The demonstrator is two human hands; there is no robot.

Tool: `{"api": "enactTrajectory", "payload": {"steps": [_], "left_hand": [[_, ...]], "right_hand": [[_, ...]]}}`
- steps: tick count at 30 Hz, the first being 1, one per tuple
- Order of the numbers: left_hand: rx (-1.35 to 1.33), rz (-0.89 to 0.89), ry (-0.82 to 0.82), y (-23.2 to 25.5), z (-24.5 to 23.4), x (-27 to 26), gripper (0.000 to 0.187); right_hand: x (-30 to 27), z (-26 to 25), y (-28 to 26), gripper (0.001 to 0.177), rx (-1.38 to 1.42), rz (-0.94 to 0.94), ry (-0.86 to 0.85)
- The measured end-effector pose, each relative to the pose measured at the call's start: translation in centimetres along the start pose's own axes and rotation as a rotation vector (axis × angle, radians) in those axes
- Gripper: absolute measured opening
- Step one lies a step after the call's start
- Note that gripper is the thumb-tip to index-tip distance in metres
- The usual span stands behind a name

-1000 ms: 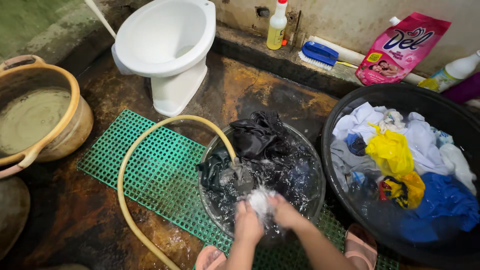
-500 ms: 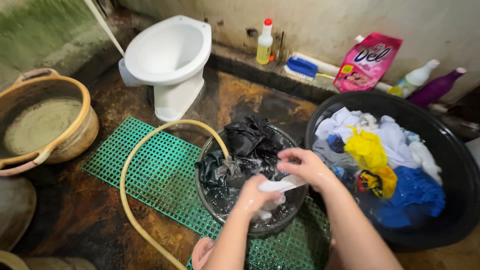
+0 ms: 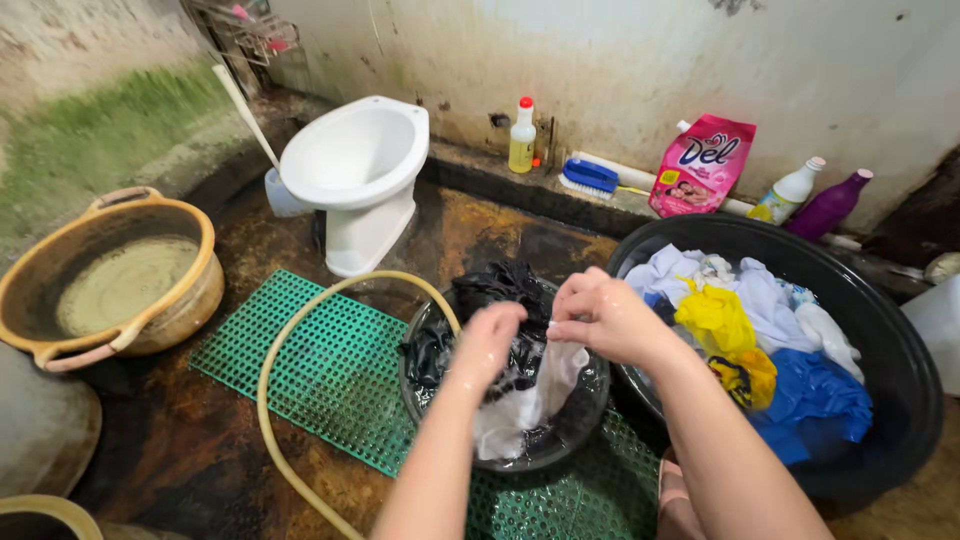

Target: The person washes clothes by hand in a small basin, scrubbing and rinsing each item individually. They transfer washed items to a larger basin containing other wet clothes.

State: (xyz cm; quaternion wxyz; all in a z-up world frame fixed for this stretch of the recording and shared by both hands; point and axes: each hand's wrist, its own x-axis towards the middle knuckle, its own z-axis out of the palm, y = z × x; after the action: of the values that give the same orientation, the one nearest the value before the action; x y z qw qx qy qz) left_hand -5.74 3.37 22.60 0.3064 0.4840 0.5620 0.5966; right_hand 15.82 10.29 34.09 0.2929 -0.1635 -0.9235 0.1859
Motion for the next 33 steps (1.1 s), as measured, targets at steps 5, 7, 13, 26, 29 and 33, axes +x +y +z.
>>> {"api": "enactTrajectory", "payload": {"steps": [5,7,13,26,29,33], "left_hand": [[-0.432,-0.994,-0.179,-5.6,3.8,-4.0,0.070],[-0.362,-0.803,-0.302,-6.8,4.8,-4.8,0.043],[0.510,-0.123,0.136,-5.2,1.8,-3.8,0.028],[-0.416,-0.227,0.388,0.5,-2.8,-6.1,0.036],[0.160,0.069,0.490,0.2,-3.2,-6.4,0.022],[-0.005,-0.179,0.433,-0.6,-3.2,-6.3,0.025]], "right_hand": [[1.6,-2.0,-2.8,0.032,0.101,0.346,0.084],[1.9,-1.9,-2.5,0.038,-0.022,0.438,0.076],[-0.4,-0.5,1.3,0.050,-0.603,0.765,-0.474],[-9.7,8.3,14.0,0.043,0.790,0.831,0.460],[-8.9,7.6,12.6,0.041,1.370,0.696,0.580],[-6.9,6.1,9.4,0.024,1.242,0.826,0.534]]}}
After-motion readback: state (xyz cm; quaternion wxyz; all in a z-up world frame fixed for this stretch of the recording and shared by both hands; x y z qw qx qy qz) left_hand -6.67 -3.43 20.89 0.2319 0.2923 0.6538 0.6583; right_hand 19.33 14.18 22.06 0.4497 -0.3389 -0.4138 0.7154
